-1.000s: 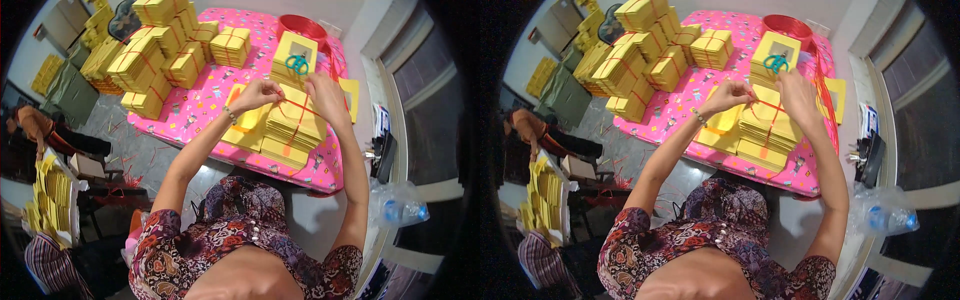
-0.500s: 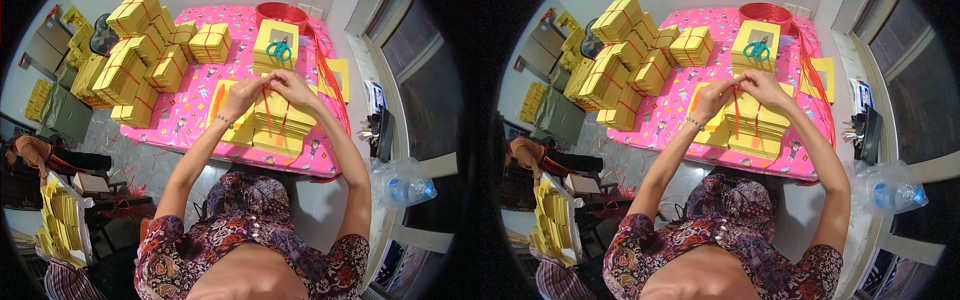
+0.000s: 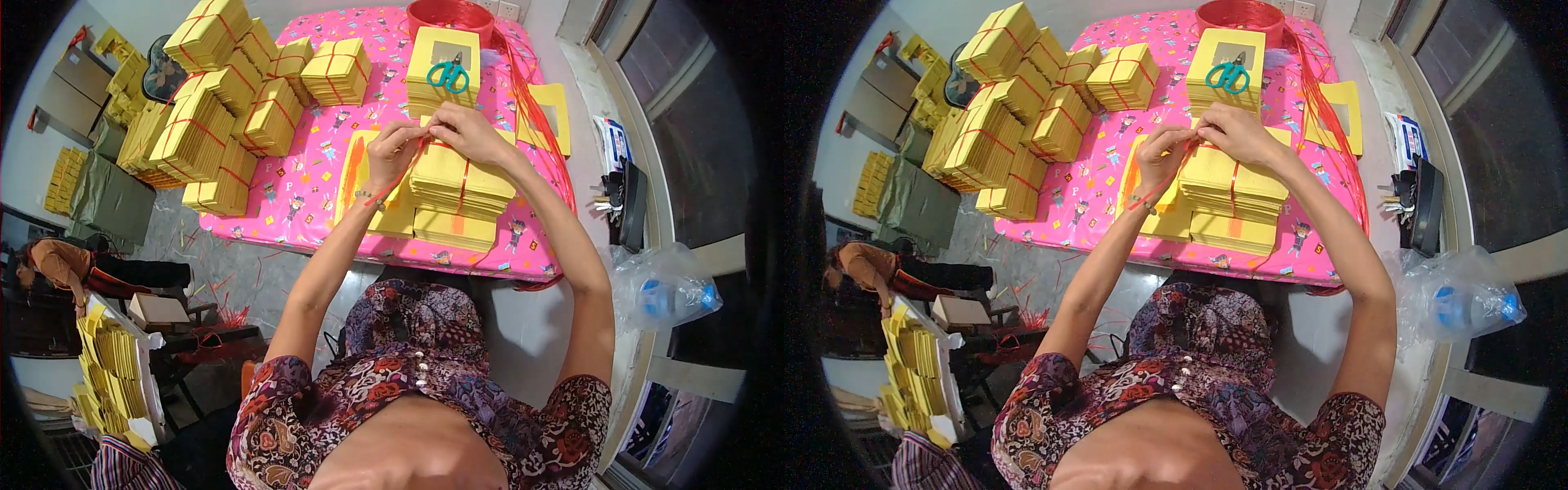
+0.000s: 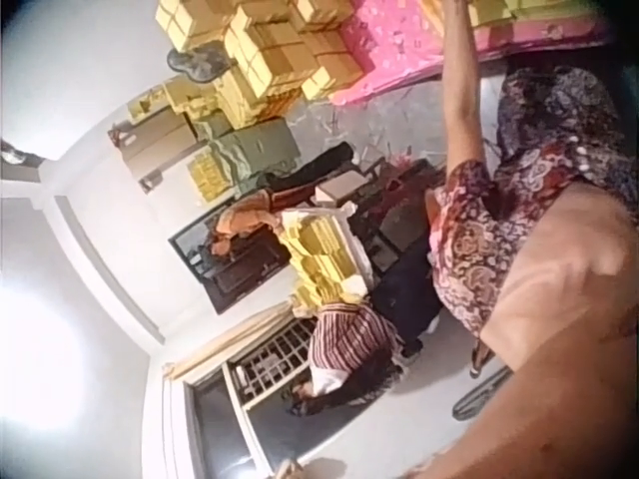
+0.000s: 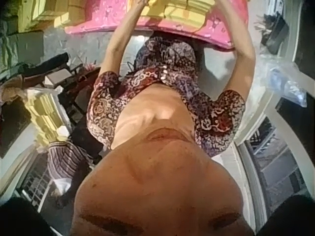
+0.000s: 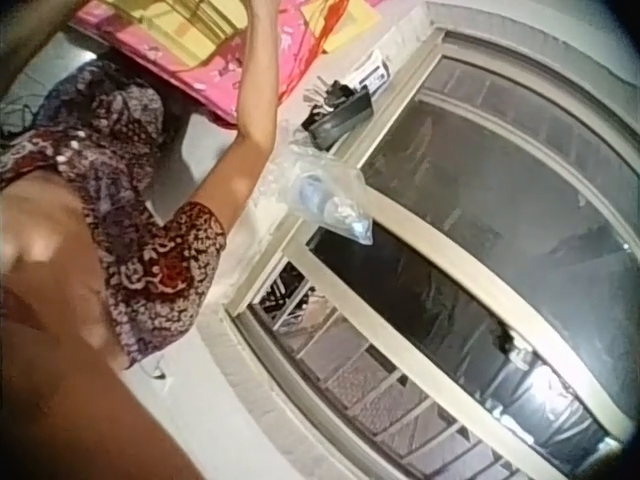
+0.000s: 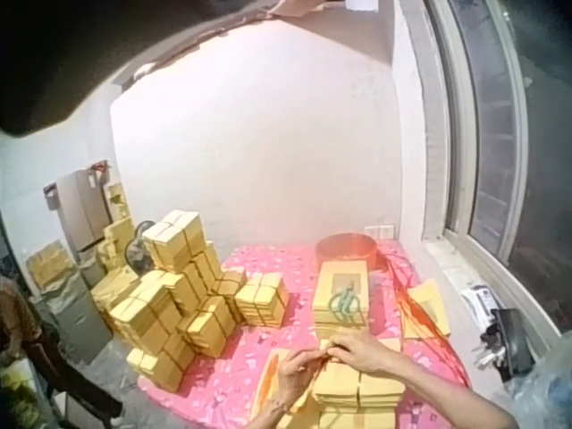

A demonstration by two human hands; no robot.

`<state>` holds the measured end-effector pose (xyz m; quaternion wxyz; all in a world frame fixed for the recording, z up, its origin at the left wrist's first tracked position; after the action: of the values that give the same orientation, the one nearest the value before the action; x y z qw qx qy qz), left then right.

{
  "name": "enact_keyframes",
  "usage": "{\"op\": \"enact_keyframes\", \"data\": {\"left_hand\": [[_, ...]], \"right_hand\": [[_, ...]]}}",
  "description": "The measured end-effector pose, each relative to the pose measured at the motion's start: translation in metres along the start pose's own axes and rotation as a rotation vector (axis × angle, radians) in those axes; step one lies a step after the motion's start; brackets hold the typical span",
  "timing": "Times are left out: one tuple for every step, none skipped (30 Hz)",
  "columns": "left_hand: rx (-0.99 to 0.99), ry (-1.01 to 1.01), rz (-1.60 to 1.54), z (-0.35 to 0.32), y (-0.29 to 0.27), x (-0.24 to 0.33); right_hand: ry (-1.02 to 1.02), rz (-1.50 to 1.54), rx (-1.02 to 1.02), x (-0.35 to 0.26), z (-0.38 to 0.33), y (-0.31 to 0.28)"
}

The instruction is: Bundling and inspecting yellow joss paper using red plastic straps and rubber bands.

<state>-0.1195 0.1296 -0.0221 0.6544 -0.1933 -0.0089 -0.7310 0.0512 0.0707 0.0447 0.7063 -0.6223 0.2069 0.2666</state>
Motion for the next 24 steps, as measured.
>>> {"op": "enact_keyframes", "data": {"left_hand": [[0.0,-0.03,-0.036,0.0,0.0,0.001],[0.001,-0.059,-0.072,0.001,0.001,0.002],[-0.001,-0.059,-0.072,-0.001,0.001,0.001],[0.017,-0.108,-0.134,-0.002,0.002,0.0],[0.036,-0.157,-0.195,-0.004,0.003,-0.001],[0.033,-0.157,-0.197,-0.006,0.002,0.001],[0.039,-0.232,-0.205,-0.009,0.0,0.003],[0.046,-0.306,-0.211,-0.012,-0.001,0.004],[0.17,-0.359,-0.358,-0.016,0.001,0.002],[0.17,-0.359,-0.357,-0.023,0.0,0.001],[0.212,-0.48,-0.413,-0.033,-0.003,0.003],[0.251,-0.599,-0.473,-0.039,-0.005,0.007],[0.27,-0.613,-0.5,-0.044,-0.006,0.01],[0.269,-0.613,-0.501,-0.046,-0.005,0.012],[0.303,-0.69,-0.515,-0.049,-0.002,0.016],[0.337,-0.767,-0.529,-0.05,0.0,0.019],[0.357,-0.816,-0.553,-0.051,0.003,0.021],[0.359,-0.817,-0.55,-0.055,0.003,0.02],[0.423,-0.882,-0.637,-0.058,0.005,0.017],[0.486,-0.945,-0.725,-0.061,0.006,0.014],[0.483,-0.947,-0.728,-0.062,0.007,0.013],[0.5,-0.989,-0.812,-0.063,0.007,0.012],[0.517,-1.031,-0.896,-0.064,0.008,0.01],[0.51,-1.033,-0.9,-0.061,0.006,0.008]], "right_hand": [[-0.025,-0.032,0.036,0.0,-0.001,0.001],[-0.021,-0.029,0.037,0.001,-0.002,0.002],[-0.085,-0.062,0.071,0.002,-0.001,0.002],[-0.15,-0.096,0.105,0.002,-0.001,0.003],[-0.149,-0.095,0.107,0.003,-0.002,0.004],[-0.16,-0.074,0.104,0.003,-0.003,0.004],[-0.17,-0.053,0.101,0.002,-0.004,0.005],[-0.168,-0.053,0.102,0.002,-0.005,0.006],[-0.131,-0.028,0.114,0.001,-0.005,0.006],[-0.096,-0.004,0.124,0.0,-0.005,0.007],[-0.096,-0.003,0.123,-0.001,-0.006,0.008],[-0.066,0.056,0.137,0.002,-0.008,0.008],[-0.036,0.115,0.152,0.005,-0.008,0.008],[-0.035,0.115,0.153,0.008,-0.007,0.007],[-0.028,0.095,0.177,0.011,-0.006,0.005],[-0.021,0.076,0.202,0.014,-0.005,0.004],[-0.017,0.078,0.206,0.017,-0.005,0.004],[-0.023,0.088,0.203,0.016,-0.003,0.005],[-0.029,0.099,0.202,0.015,-0.002,0.006],[-0.029,0.1,0.203,0.015,-0.002,0.006],[-0.008,0.091,0.192,0.015,-0.004,0.005],[0.012,0.081,0.182,0.014,-0.005,0.004],[0.016,0.081,0.186,0.014,-0.007,0.003],[0.011,0.105,0.179,0.013,-0.009,0.002]]}}
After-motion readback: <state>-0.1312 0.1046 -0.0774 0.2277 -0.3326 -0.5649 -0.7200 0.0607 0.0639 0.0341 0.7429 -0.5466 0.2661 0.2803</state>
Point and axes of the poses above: each hand's wrist, its own z-axis towards the middle knuckle, its own y-axis out of the palm, x = y × z, the point moved 1 cm from there along z, towards the middle knuckle, and after that the axes turned 13 degrees about y, right-handed, at the moved point
